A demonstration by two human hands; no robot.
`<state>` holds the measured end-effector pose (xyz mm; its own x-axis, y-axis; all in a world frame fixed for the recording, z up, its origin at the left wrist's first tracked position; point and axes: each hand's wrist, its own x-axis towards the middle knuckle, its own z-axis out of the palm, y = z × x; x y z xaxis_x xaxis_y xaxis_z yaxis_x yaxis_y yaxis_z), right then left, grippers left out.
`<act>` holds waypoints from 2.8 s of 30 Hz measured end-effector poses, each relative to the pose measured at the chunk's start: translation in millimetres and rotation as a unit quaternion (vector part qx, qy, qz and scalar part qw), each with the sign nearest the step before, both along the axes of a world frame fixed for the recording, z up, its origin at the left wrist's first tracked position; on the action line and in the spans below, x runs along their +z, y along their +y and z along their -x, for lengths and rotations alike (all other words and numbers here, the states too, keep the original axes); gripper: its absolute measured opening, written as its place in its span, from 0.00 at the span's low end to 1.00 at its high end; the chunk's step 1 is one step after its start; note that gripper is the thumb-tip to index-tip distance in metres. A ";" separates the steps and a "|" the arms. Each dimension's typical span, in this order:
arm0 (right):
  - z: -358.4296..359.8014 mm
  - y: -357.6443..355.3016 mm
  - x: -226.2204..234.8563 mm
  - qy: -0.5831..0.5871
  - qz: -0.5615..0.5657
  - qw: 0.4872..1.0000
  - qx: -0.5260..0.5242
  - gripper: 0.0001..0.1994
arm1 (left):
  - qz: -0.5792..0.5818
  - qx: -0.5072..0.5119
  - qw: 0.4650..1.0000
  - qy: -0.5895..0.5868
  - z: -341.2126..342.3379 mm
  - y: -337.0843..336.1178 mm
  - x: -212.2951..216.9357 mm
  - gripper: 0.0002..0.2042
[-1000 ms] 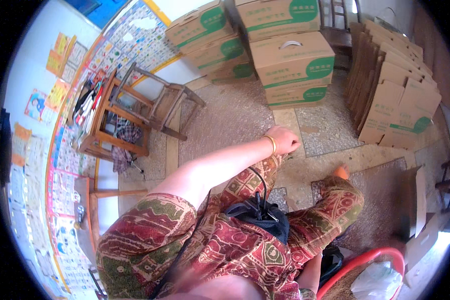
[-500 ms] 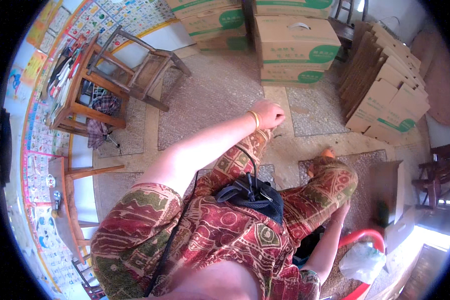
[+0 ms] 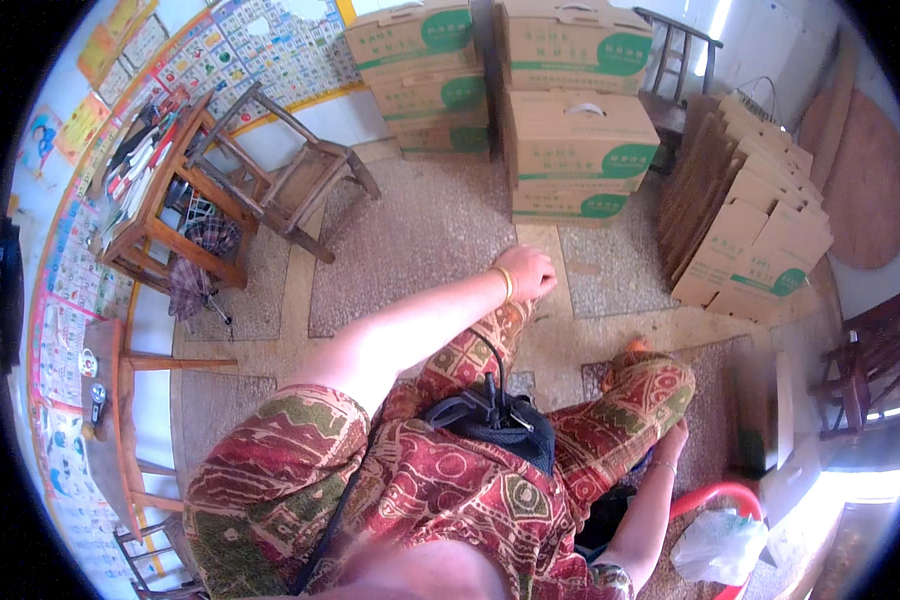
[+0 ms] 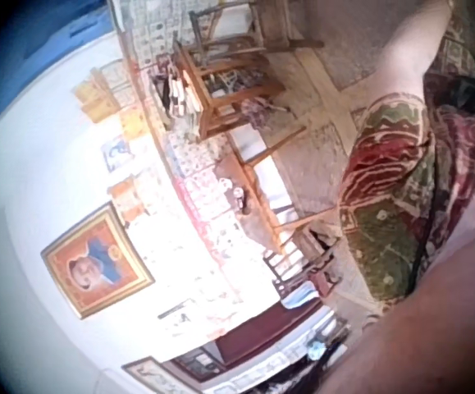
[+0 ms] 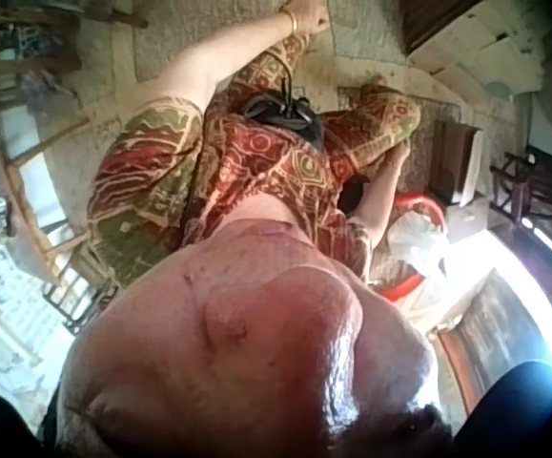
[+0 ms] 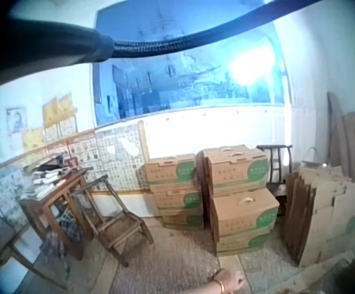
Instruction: The person assembles a flat cardboard box by folding the flaps and securing them with clear packing tape. They use a tape dispenser to apply the tape to the box seams and then place the finished box on a stack.
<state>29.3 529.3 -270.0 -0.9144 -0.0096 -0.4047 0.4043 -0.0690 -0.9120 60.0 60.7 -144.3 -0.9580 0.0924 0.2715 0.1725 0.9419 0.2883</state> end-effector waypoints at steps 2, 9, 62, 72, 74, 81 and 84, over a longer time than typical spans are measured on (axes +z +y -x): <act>-2.2 -0.2 -0.6 0.025 -0.024 0.999 0.000 0.12 | 0.002 -0.003 1.000 0.006 -1.4 -4.6 0.4 0.12; -33.4 34.9 6.7 0.084 0.170 0.981 0.036 0.07 | -0.023 0.028 0.998 -0.053 1.7 -1.7 1.9 0.11; 345.3 -127.1 168.0 0.297 -0.734 0.583 0.183 0.30 | -0.609 -0.066 0.705 -0.358 109.8 89.3 61.1 0.09; 377.0 -118.1 176.3 0.375 -0.710 0.570 0.173 0.25 | -0.607 -0.088 0.702 -0.362 114.5 93.8 62.1 0.09; 383.4 -115.1 170.2 0.378 -0.738 0.533 0.168 0.22 | -0.603 -0.094 0.701 -0.368 119.1 93.4 58.3 0.09; 377.6 -99.6 182.1 0.318 -0.806 0.440 0.237 0.17 | -0.587 -0.084 0.716 -0.368 119.4 93.4 54.8 0.10; 364.6 -81.9 178.5 0.363 -0.816 0.391 0.222 0.13 | -0.587 -0.080 0.720 -0.360 117.8 94.0 60.9 0.10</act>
<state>-335.3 447.4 -91.5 -0.8494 -0.5023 0.1620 -0.3591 0.7749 0.5202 -57.8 154.7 -83.3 -0.8918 0.3295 -0.3101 -0.3413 -0.0399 0.9391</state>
